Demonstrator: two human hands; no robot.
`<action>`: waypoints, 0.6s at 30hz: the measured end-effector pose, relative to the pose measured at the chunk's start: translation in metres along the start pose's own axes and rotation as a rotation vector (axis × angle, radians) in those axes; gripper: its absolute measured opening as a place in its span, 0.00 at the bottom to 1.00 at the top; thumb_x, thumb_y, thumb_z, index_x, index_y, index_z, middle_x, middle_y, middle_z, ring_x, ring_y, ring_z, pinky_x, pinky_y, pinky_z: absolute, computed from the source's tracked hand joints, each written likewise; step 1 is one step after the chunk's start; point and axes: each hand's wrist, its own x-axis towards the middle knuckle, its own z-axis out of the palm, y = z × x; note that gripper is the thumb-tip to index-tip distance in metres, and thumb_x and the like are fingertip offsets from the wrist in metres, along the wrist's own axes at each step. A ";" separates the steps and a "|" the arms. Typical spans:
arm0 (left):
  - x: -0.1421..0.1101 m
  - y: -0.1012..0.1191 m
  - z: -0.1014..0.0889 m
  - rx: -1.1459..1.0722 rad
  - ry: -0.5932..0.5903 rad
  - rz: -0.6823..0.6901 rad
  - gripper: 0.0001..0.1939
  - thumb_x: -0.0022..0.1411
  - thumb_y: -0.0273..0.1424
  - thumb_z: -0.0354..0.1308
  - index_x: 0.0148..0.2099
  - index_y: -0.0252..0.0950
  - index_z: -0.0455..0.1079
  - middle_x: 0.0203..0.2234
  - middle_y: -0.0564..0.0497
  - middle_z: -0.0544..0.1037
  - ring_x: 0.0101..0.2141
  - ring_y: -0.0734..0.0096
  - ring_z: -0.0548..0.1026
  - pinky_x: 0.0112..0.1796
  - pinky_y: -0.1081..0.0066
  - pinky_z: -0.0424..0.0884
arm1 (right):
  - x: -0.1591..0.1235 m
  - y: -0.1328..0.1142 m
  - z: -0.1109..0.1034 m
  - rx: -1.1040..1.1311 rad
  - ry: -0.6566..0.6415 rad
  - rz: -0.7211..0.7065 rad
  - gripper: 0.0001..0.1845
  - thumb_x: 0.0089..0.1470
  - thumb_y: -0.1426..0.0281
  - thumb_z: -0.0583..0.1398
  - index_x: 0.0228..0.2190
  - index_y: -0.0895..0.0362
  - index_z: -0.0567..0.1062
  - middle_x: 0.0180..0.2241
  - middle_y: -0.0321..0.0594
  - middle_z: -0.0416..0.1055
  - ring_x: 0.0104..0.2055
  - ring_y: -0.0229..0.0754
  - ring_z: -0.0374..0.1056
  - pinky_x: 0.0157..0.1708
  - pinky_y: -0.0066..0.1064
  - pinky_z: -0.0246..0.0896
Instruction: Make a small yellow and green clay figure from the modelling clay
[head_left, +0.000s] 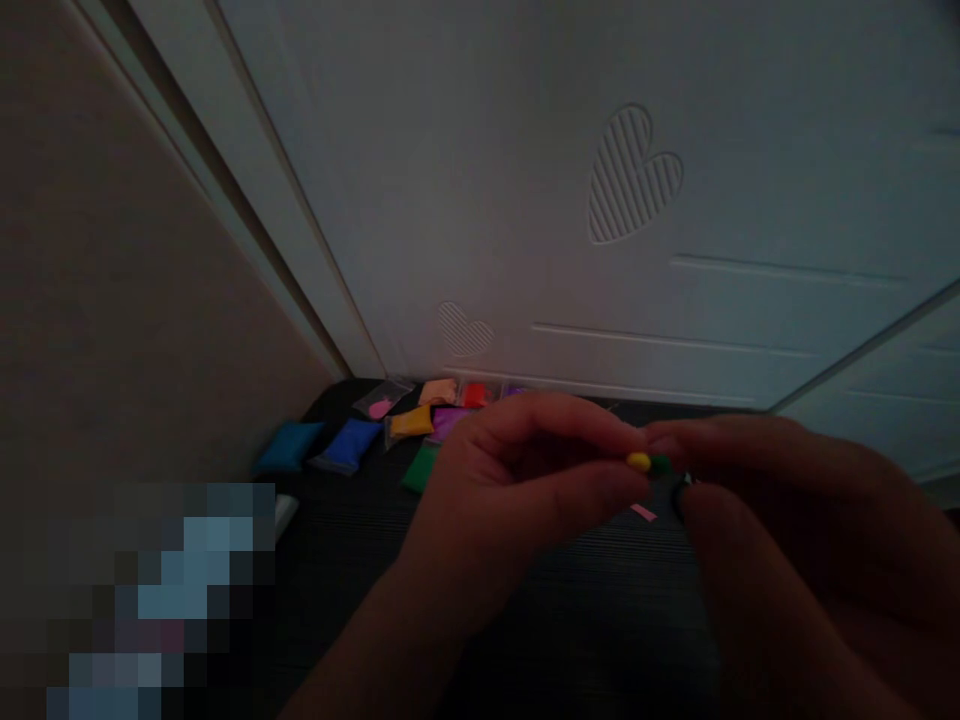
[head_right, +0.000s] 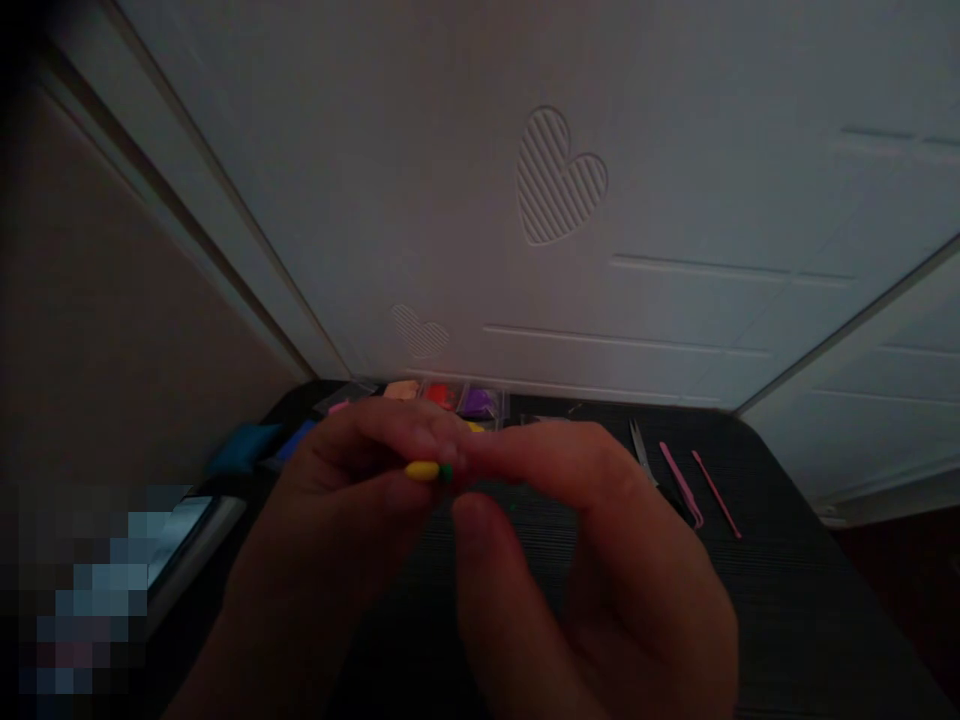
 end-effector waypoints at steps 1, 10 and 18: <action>0.000 0.000 0.000 -0.007 0.001 -0.013 0.05 0.44 0.26 0.61 0.27 0.37 0.71 0.24 0.55 0.74 0.27 0.73 0.72 0.31 0.71 0.67 | -0.001 -0.001 0.002 -0.016 0.040 0.005 0.10 0.43 0.77 0.57 0.31 0.54 0.71 0.32 0.36 0.71 0.31 0.39 0.68 0.28 0.27 0.66; -0.002 -0.001 -0.003 -0.018 0.003 -0.093 0.06 0.45 0.25 0.60 0.29 0.37 0.70 0.26 0.55 0.75 0.29 0.73 0.72 0.33 0.71 0.67 | 0.001 0.002 0.004 -0.043 -0.010 0.011 0.12 0.43 0.77 0.58 0.32 0.52 0.71 0.31 0.35 0.71 0.31 0.39 0.68 0.30 0.30 0.65; -0.002 0.001 -0.005 -0.037 -0.046 -0.133 0.07 0.45 0.23 0.60 0.30 0.37 0.71 0.26 0.55 0.74 0.29 0.75 0.72 0.32 0.73 0.66 | 0.005 0.007 -0.002 0.006 -0.049 0.004 0.11 0.43 0.78 0.58 0.30 0.52 0.71 0.30 0.33 0.71 0.30 0.37 0.67 0.28 0.28 0.65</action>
